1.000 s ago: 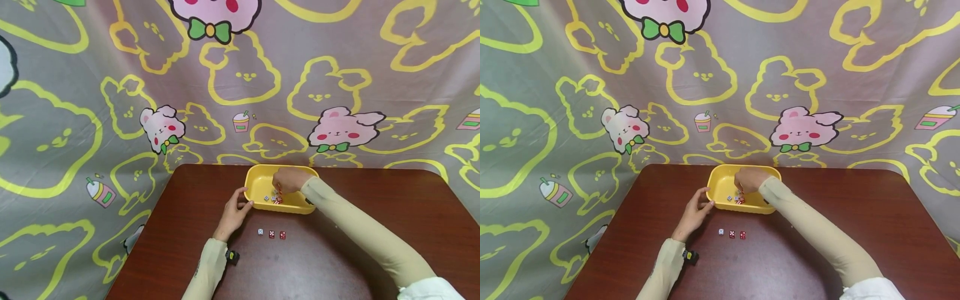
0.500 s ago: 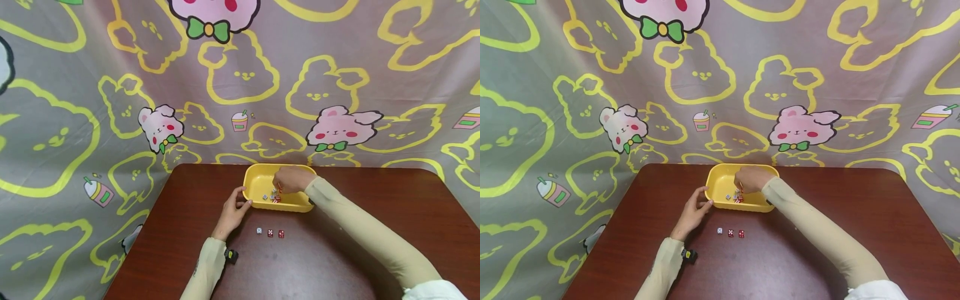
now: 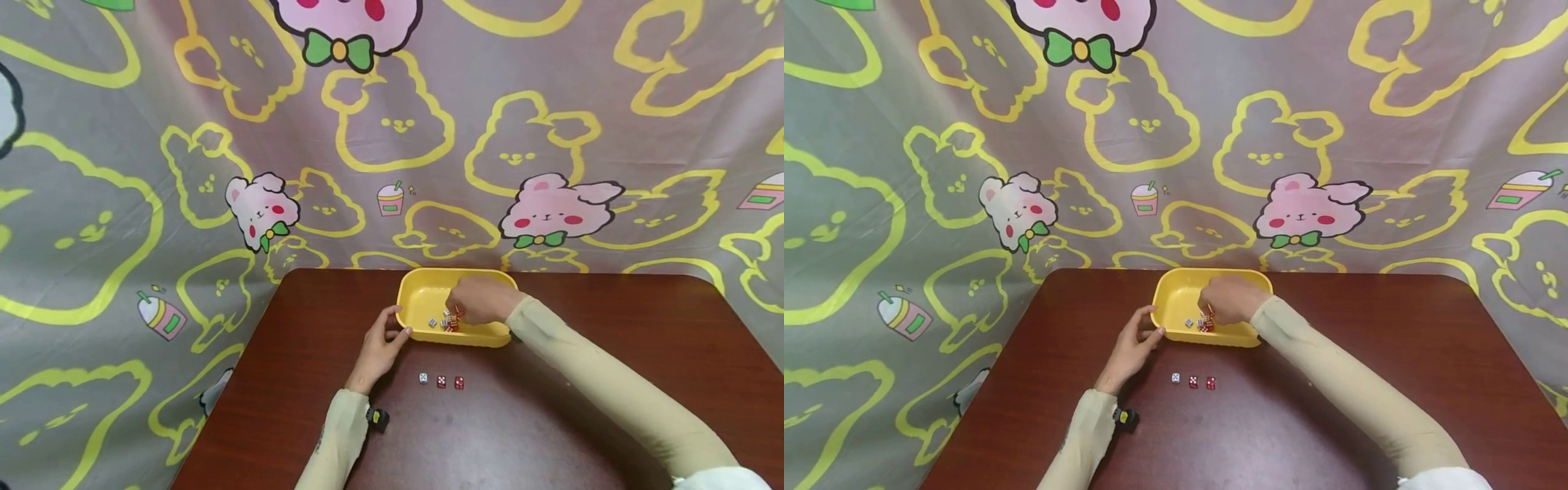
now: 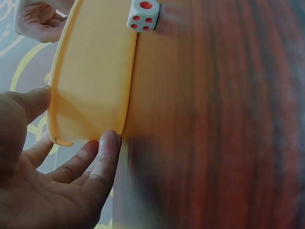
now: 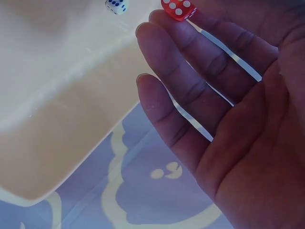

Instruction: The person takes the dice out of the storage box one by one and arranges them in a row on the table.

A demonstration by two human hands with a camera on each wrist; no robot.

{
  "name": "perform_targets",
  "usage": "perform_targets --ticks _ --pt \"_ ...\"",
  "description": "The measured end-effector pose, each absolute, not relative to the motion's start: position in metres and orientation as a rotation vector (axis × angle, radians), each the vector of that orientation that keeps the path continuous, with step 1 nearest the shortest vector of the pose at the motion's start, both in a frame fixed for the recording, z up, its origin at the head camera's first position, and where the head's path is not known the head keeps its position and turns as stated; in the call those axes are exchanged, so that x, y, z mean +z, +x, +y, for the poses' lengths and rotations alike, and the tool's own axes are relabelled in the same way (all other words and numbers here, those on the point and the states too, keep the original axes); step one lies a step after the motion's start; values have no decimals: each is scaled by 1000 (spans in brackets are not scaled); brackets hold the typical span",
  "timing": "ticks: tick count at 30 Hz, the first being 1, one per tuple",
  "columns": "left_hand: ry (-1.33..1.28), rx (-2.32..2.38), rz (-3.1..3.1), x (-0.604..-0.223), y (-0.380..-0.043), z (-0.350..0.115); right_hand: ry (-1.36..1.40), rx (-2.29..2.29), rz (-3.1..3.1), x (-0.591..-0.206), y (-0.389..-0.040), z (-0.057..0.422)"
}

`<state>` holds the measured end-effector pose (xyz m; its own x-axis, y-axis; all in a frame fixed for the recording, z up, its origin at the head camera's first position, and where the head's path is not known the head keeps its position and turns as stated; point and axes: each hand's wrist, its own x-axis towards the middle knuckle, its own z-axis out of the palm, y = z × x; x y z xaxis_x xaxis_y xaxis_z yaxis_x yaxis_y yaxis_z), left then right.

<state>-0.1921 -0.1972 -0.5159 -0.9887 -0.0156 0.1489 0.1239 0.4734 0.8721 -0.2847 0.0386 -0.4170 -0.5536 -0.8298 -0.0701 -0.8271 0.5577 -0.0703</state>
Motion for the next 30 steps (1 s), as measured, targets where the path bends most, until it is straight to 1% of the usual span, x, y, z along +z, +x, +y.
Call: perform_targets --ticks 8,16,30 --pt "-107 -1545 -2570 -516 -192 -197 -1413 -8 2702 -413 -278 45" --pt "-106 -1536 -2578 -516 -192 -197 -1481 -14 2710 -414 -270 50" --pt "-96 -1542 -2588 -514 -191 -197 -1462 -11 2716 -408 -254 54"
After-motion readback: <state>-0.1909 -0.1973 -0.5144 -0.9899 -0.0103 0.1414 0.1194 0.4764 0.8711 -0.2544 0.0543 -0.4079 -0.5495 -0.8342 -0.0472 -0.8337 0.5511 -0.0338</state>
